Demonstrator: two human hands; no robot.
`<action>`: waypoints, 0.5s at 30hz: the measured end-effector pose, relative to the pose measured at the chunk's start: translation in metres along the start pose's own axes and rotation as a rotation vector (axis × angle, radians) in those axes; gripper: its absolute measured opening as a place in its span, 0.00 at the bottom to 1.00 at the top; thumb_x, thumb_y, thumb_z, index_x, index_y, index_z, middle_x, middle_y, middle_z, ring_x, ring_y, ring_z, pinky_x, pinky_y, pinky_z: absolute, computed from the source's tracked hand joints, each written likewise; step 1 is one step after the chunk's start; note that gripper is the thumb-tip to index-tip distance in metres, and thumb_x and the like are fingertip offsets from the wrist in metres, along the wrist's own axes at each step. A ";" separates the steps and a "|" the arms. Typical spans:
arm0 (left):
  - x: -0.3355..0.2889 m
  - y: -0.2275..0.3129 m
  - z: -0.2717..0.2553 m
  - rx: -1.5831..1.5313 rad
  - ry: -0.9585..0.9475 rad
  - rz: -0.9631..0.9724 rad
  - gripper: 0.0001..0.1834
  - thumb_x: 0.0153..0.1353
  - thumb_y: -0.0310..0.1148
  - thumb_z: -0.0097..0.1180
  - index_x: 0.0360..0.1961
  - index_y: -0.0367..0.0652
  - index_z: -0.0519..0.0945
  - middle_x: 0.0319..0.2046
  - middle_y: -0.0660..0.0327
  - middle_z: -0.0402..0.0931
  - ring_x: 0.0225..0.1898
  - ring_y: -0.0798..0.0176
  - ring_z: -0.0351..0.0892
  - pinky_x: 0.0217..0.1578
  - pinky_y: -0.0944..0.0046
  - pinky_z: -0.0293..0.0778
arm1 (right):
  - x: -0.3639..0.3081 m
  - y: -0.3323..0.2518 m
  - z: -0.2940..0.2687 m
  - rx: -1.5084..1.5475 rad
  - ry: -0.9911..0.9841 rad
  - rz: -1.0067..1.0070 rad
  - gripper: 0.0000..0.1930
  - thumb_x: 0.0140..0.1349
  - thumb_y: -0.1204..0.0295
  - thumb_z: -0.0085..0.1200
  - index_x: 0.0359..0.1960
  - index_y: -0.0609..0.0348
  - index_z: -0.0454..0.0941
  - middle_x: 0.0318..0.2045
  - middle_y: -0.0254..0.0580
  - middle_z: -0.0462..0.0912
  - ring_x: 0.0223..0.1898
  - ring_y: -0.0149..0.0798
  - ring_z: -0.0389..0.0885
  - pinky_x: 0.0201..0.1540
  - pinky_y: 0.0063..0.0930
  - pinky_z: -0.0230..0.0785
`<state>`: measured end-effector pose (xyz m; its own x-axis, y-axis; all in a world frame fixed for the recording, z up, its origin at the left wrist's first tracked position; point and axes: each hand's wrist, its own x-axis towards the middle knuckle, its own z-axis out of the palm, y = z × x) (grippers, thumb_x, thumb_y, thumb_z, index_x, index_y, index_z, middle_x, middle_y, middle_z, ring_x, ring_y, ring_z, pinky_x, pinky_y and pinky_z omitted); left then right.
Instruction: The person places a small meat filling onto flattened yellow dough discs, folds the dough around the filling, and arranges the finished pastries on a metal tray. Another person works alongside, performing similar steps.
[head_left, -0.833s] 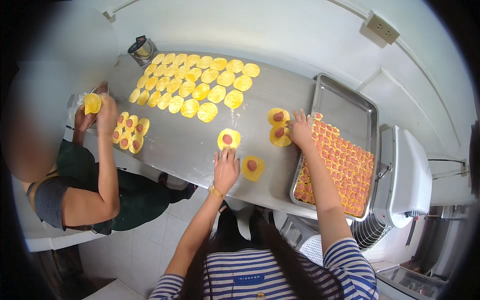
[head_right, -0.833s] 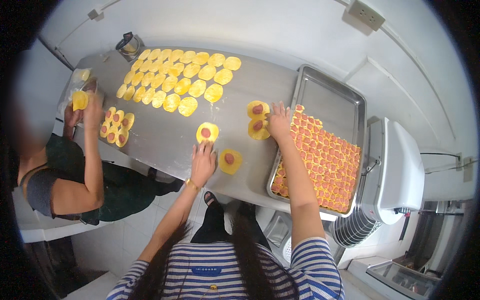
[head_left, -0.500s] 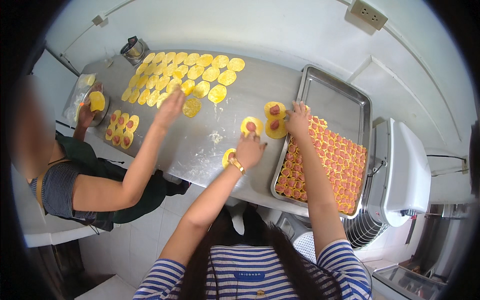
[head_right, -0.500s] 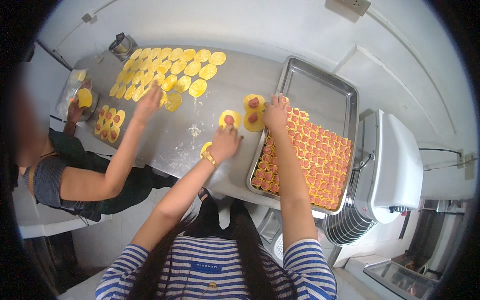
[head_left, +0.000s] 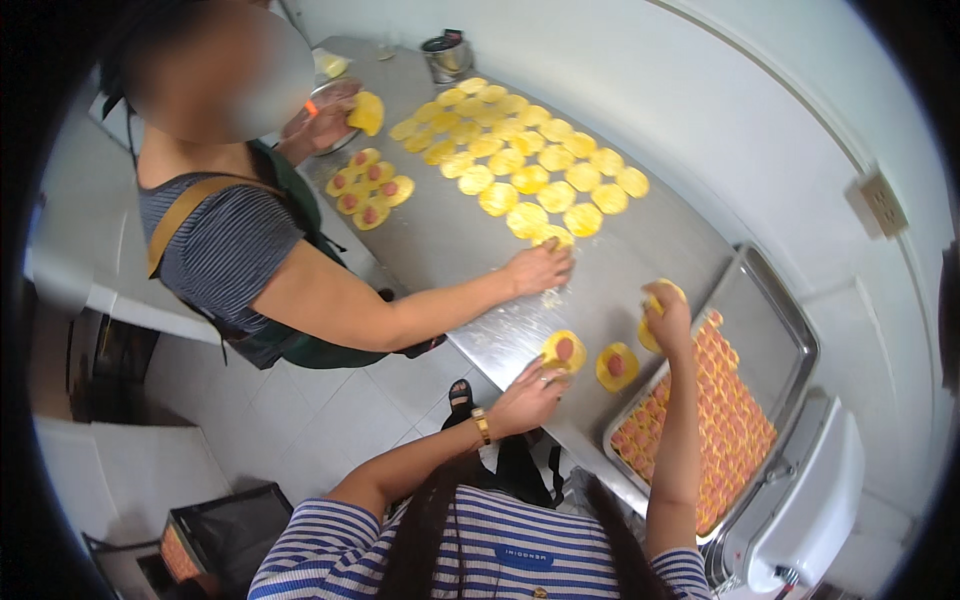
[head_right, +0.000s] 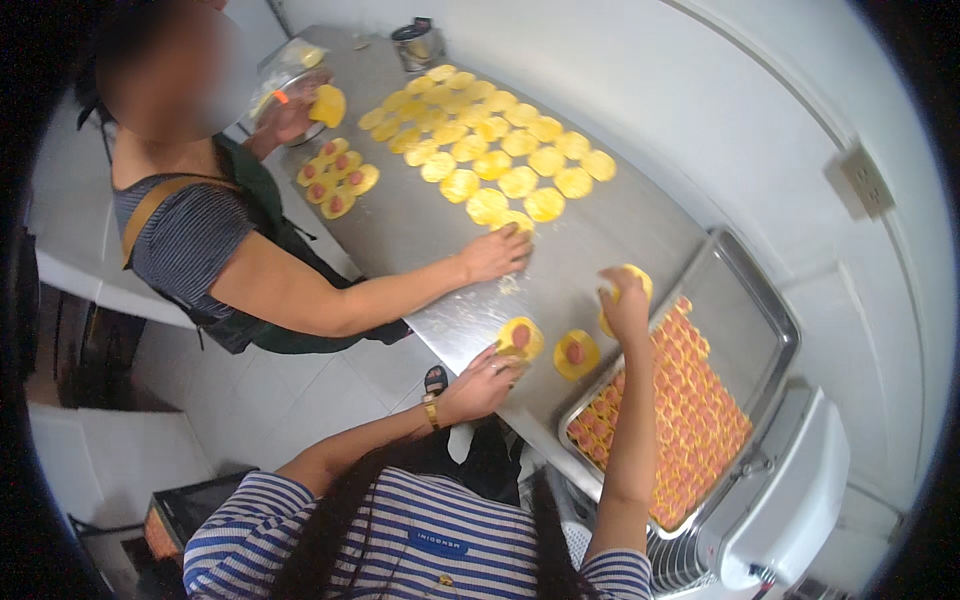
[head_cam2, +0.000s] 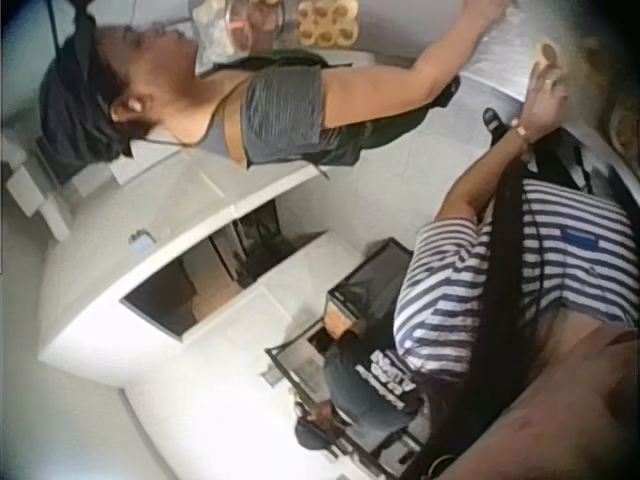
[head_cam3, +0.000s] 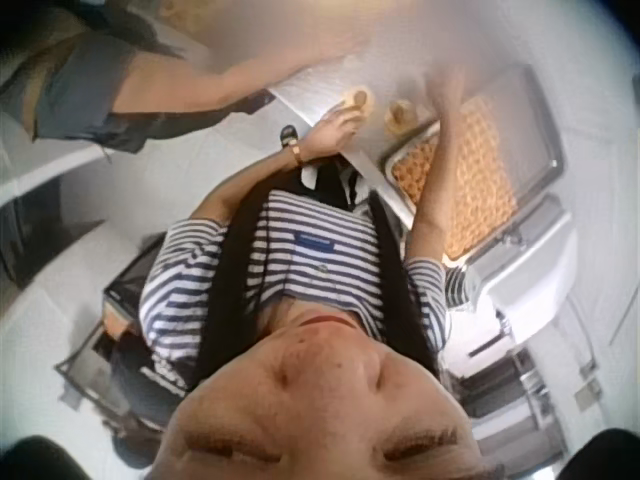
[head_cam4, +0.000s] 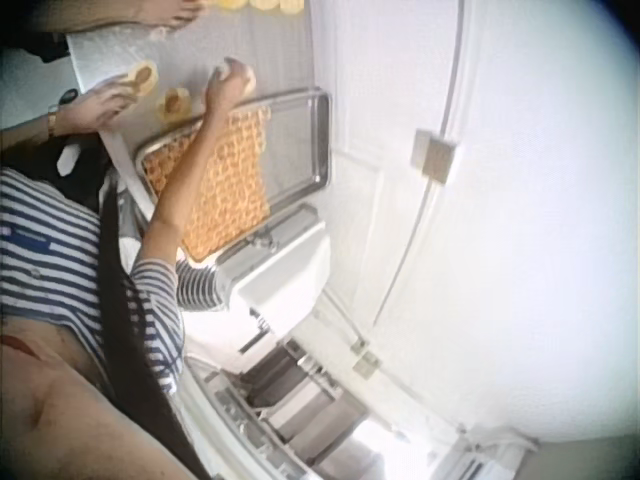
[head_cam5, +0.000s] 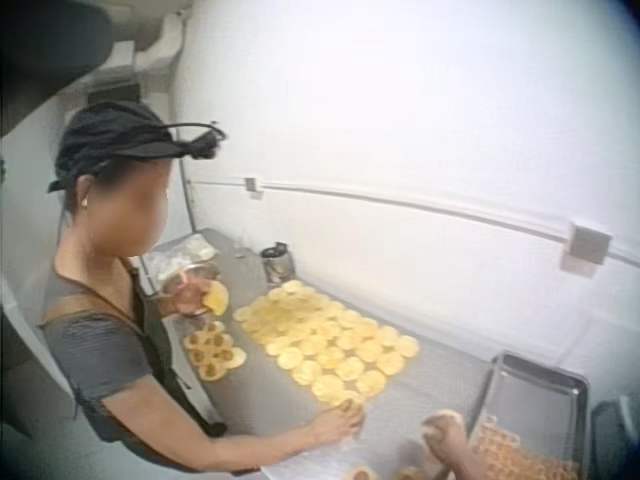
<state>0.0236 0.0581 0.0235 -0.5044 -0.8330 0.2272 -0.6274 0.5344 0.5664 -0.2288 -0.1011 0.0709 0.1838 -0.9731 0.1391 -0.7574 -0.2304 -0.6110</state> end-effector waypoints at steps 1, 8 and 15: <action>-0.013 -0.014 -0.010 -0.010 0.033 -0.054 0.15 0.57 0.27 0.49 0.47 0.40 0.74 0.49 0.53 0.72 0.57 0.51 0.67 0.64 0.48 0.54 | 0.002 -0.015 0.007 0.096 -0.169 -0.072 0.15 0.50 0.75 0.57 0.42 0.57 0.80 0.45 0.43 0.79 0.49 0.47 0.75 0.54 0.35 0.65; -0.095 -0.108 -0.082 -0.065 0.304 -0.420 0.15 0.57 0.25 0.47 0.47 0.42 0.75 0.49 0.53 0.71 0.54 0.49 0.68 0.56 0.52 0.62 | 0.018 -0.122 0.083 0.355 -0.979 -0.133 0.15 0.50 0.78 0.56 0.42 0.59 0.80 0.38 0.45 0.82 0.39 0.42 0.80 0.45 0.31 0.71; -0.092 -0.237 -0.145 0.175 0.723 -0.715 0.20 0.61 0.28 0.48 0.56 0.39 0.70 0.55 0.50 0.68 0.57 0.47 0.66 0.57 0.51 0.62 | 0.156 -0.198 0.217 0.261 -0.394 -0.369 0.18 0.50 0.80 0.54 0.46 0.56 0.79 0.49 0.46 0.77 0.52 0.49 0.74 0.55 0.36 0.66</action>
<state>0.3044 -0.0124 -0.0169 0.4613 -0.8205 0.3377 -0.7473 -0.1542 0.6464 0.0862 -0.2053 0.0445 0.6619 -0.7416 0.1094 -0.4293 -0.4946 -0.7557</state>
